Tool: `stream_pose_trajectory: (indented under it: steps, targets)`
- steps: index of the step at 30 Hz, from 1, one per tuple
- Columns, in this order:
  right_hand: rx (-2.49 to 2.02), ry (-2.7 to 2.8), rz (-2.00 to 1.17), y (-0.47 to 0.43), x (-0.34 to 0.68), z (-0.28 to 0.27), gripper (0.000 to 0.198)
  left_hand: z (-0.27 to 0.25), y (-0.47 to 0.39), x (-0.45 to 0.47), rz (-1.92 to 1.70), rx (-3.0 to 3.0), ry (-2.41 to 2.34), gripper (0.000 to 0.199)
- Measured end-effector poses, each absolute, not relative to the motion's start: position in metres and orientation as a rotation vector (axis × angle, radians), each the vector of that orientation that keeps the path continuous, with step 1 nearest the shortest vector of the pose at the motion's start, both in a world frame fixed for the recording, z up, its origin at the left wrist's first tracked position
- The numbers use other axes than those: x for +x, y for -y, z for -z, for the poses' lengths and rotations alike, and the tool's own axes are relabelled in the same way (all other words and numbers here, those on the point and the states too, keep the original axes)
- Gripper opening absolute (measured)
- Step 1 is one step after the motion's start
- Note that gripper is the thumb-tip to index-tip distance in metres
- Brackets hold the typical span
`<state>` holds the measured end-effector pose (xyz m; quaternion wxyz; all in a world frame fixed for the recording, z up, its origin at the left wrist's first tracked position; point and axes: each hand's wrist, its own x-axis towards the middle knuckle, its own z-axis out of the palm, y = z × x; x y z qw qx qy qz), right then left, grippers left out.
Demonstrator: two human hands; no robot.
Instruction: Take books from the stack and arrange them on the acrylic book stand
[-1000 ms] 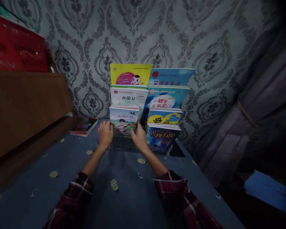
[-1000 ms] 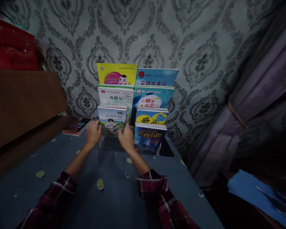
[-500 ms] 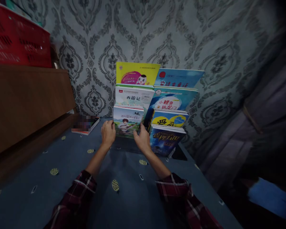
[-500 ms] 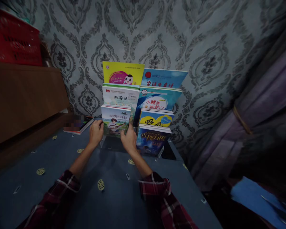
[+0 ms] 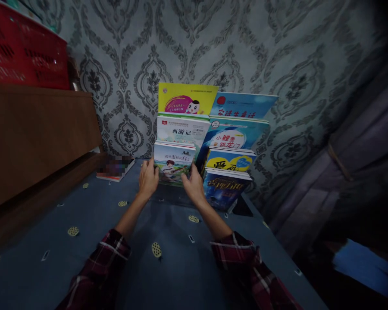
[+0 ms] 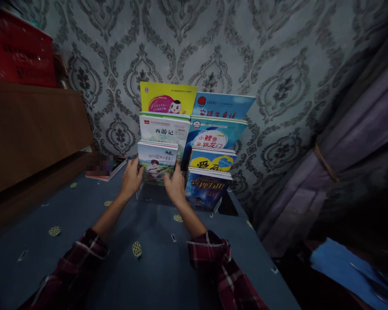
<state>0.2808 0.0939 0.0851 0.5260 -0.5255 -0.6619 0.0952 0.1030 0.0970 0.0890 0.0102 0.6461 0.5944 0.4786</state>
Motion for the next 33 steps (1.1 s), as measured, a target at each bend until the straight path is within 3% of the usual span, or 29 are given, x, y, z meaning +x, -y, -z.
stream_pose_trajectory:
  steps: [9,33]
  targets:
    - [-1.109,1.581,-0.177,-0.09,0.278,-0.111,0.075,-0.105,-0.109,0.103,-1.722,2.017,-1.571,0.053]
    - [-1.151,1.63,-0.154,-0.097,0.279,-0.113,0.08,-0.101,-0.122,0.101,-1.751,1.902,-1.506,0.057]
